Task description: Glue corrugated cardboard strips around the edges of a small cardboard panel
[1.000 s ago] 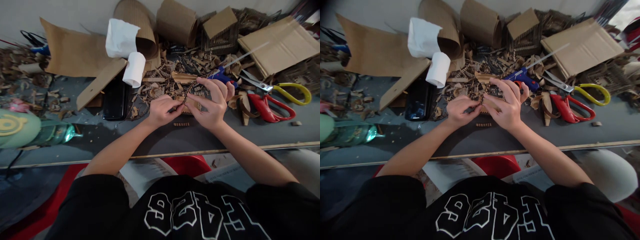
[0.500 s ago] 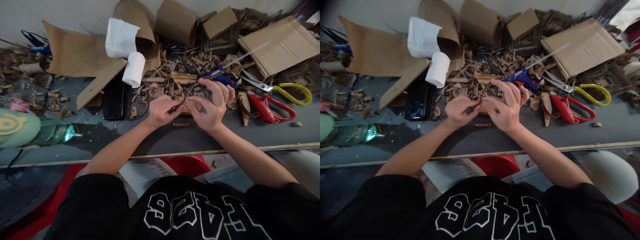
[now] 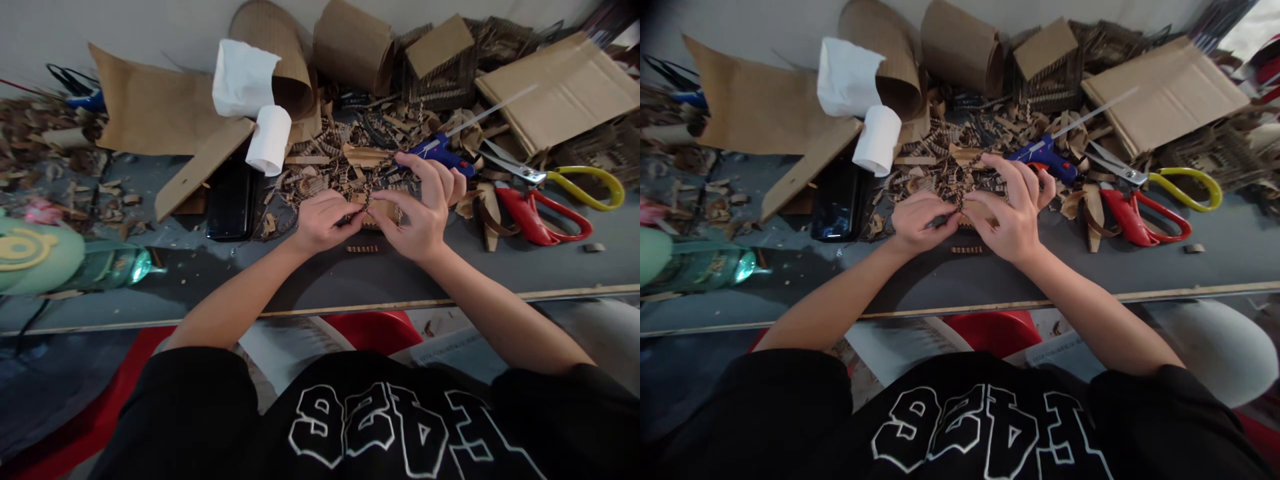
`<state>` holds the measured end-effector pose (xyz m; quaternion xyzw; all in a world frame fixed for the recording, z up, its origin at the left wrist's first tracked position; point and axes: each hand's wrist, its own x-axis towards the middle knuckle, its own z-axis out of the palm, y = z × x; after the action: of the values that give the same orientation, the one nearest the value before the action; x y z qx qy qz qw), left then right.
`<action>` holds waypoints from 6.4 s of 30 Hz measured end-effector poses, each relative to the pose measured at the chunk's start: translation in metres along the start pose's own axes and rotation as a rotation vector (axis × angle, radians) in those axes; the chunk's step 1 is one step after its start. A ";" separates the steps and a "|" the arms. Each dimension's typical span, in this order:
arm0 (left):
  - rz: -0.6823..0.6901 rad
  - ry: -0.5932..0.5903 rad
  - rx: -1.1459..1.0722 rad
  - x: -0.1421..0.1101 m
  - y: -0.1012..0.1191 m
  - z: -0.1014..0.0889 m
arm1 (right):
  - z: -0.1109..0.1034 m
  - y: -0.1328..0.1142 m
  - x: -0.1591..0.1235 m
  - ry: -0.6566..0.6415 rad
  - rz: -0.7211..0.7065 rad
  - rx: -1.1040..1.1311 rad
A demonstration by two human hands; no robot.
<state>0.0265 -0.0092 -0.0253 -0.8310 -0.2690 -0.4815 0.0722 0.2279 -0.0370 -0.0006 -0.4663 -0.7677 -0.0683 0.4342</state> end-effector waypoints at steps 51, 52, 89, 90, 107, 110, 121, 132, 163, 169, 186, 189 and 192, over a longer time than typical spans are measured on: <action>-0.880 0.001 -0.703 0.011 -0.004 0.004 | 0.006 0.000 -0.003 0.019 -0.274 0.002; -0.876 -0.013 -0.717 0.011 -0.005 0.004 | 0.005 0.000 -0.002 0.031 -0.264 -0.007; -0.838 -0.050 -0.960 0.011 -0.001 0.006 | -0.021 0.044 0.028 -0.093 -0.037 -0.136; -0.836 -0.049 -0.962 0.010 -0.001 0.006 | -0.028 0.053 0.035 -0.063 0.093 -0.151; -0.954 -0.081 -1.156 0.014 0.006 0.006 | -0.027 -0.022 0.017 -0.556 0.302 0.367; -0.961 -0.088 -1.122 0.013 0.007 0.008 | -0.029 -0.025 0.017 -0.587 0.346 0.363; -0.973 -0.184 -1.200 0.012 0.003 0.006 | -0.019 -0.029 0.008 -0.514 0.376 0.342; -0.979 -0.129 -1.244 0.011 0.001 0.008 | -0.032 0.091 0.067 -0.486 0.560 -0.432; -0.984 -0.179 -0.968 0.005 -0.014 0.008 | -0.015 0.074 0.041 -0.313 0.173 -0.242; -0.964 -0.163 -0.911 0.005 -0.012 0.007 | -0.019 0.073 0.042 -0.347 0.180 -0.231; -1.005 -0.269 -0.708 0.000 -0.015 0.006 | -0.007 0.092 0.037 -0.045 -0.165 -0.086; -1.067 -0.268 -0.683 -0.001 -0.016 0.007 | -0.008 0.089 0.038 -0.026 -0.182 -0.114; -1.064 -0.241 -0.706 0.001 -0.014 0.006 | -0.009 0.089 0.038 -0.042 -0.171 -0.129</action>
<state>0.0246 0.0051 -0.0297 -0.6064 -0.4755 -0.4143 -0.4843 0.2949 0.0329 0.0058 -0.4274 -0.8076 -0.1447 0.3798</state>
